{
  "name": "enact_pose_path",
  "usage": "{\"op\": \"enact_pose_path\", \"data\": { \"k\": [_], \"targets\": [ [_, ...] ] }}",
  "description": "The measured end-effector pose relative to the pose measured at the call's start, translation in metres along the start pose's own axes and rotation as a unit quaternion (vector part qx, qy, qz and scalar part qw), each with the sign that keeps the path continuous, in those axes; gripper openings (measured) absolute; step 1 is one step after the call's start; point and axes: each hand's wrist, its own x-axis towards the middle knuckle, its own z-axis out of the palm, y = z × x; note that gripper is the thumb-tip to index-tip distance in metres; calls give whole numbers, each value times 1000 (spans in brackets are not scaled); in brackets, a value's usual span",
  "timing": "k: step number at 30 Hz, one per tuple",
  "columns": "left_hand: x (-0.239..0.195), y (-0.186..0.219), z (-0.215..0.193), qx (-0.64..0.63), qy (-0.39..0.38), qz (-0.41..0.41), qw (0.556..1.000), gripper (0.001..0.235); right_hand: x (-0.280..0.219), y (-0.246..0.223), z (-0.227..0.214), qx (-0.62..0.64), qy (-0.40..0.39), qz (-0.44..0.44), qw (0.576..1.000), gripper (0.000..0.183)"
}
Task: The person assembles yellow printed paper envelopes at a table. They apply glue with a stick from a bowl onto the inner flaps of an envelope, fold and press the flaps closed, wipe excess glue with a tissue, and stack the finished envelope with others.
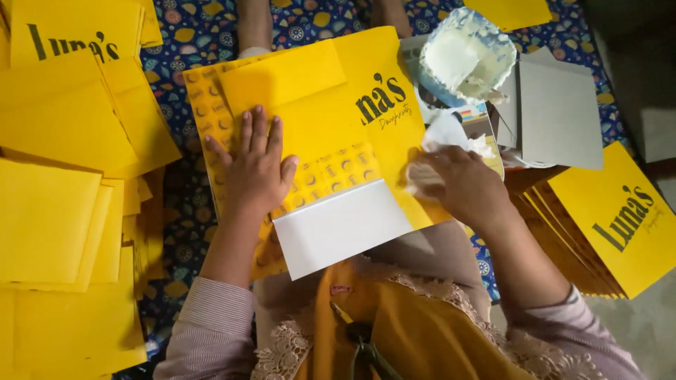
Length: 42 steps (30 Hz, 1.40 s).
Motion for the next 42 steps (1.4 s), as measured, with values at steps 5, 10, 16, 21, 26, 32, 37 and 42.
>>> {"op": "enact_pose_path", "data": {
  "k": [5,10,16,21,26,32,37,42],
  "targets": [
    [0,1,-4,-27,15,7,999,70,30,-22,15,185,314,-145,920,33],
    [-1,-6,7,-15,37,12,999,83,99,-108,33,201,221,-400,866,48],
    [-3,2,-9,-43,-9,-19,999,80,83,-25,54,-53,241,-232,941,62],
    [3,0,-10,-36,-19,-19,999,78,25,28,44,-20,280,-136,950,28],
    [11,-1,-21,2,-43,-24,999,78,34,22,47,125,402,-161,893,11],
    [9,3,-26,-7,-60,-28,998,77,87,-52,9,208,393,-287,848,20],
    [9,2,-34,-43,-74,-36,996,76,117,-62,35,20,418,-300,857,16],
    [10,3,-37,-44,-69,-26,996,76,81,-48,4,-153,331,-161,917,27]
  ]
}}
